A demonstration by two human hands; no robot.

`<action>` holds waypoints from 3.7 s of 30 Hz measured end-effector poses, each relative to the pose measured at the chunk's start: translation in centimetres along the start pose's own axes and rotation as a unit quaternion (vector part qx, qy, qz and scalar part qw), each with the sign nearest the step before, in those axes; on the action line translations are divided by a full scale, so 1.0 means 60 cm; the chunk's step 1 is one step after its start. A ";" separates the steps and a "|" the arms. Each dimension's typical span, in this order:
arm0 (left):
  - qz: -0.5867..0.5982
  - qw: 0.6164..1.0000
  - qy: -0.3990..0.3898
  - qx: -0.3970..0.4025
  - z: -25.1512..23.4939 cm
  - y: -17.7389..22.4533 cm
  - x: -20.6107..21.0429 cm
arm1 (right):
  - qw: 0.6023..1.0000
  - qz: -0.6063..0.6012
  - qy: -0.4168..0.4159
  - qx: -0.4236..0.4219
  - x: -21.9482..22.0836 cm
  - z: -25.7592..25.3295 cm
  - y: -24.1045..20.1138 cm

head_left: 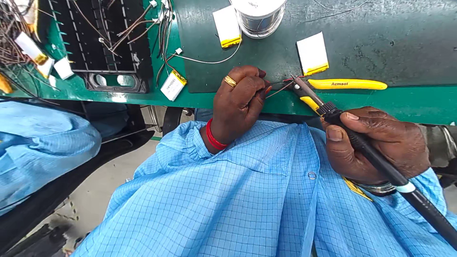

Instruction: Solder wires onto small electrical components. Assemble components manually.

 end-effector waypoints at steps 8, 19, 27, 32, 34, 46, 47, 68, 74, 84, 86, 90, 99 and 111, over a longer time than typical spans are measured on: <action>-0.018 1.000 0.019 0.009 0.002 0.009 0.000 | 0.999 -0.008 0.034 0.003 -0.001 -0.020 -0.001; 0.015 1.000 0.017 0.015 0.003 0.016 0.004 | 0.975 0.163 -0.148 0.016 -0.026 -0.108 0.001; 0.054 0.996 -0.021 0.062 -0.001 0.038 0.017 | 0.984 0.165 -0.062 0.009 -0.011 -0.105 -0.005; 0.038 0.990 -0.046 0.130 -0.002 0.055 0.030 | 0.992 0.117 -0.057 0.003 -0.024 -0.097 -0.006; 0.042 0.987 -0.065 0.143 -0.006 0.061 0.039 | 0.993 0.108 -0.048 0.004 -0.033 -0.100 -0.006; -0.022 0.994 -0.035 0.105 0.001 0.042 0.019 | 0.998 0.045 -0.041 -0.033 -0.019 -0.064 0.002; -0.029 0.995 -0.030 0.092 0.003 0.039 0.016 | 0.997 0.040 -0.043 -0.040 -0.015 -0.059 0.002; -0.076 0.997 -0.004 0.017 0.004 0.030 0.023 | 0.986 0.093 -0.133 -0.025 0.001 -0.047 0.027; -0.111 0.992 0.015 0.063 0.008 0.027 0.032 | 0.993 0.039 -0.106 -0.023 -0.007 -0.047 0.033; -0.117 0.990 0.017 0.082 0.009 0.024 0.033 | 0.993 0.059 -0.095 -0.043 -0.019 -0.046 0.021; -0.117 0.989 0.015 0.084 0.009 0.024 0.033 | 0.987 0.097 -0.109 -0.065 -0.024 -0.042 0.011; -0.111 0.991 0.009 0.077 0.009 0.023 0.033 | 0.991 0.093 -0.049 -0.079 -0.039 -0.018 0.005; -0.111 0.991 0.007 0.080 0.009 0.023 0.032 | 0.997 -0.017 0.064 -0.037 -0.035 0.019 0.013; -0.116 0.990 0.011 0.079 0.011 0.023 0.032 | 0.997 -0.015 0.054 -0.049 -0.023 0.013 0.015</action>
Point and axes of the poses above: each hand's wrist, its own z-axis away from the middle knuckle, its own x-axis out of the palm, y = z × x, the point moved 3 cm from there along -z, towards the middle knuckle, and after that the axes turned 12 degrees about -z, right-handed, at the moved point
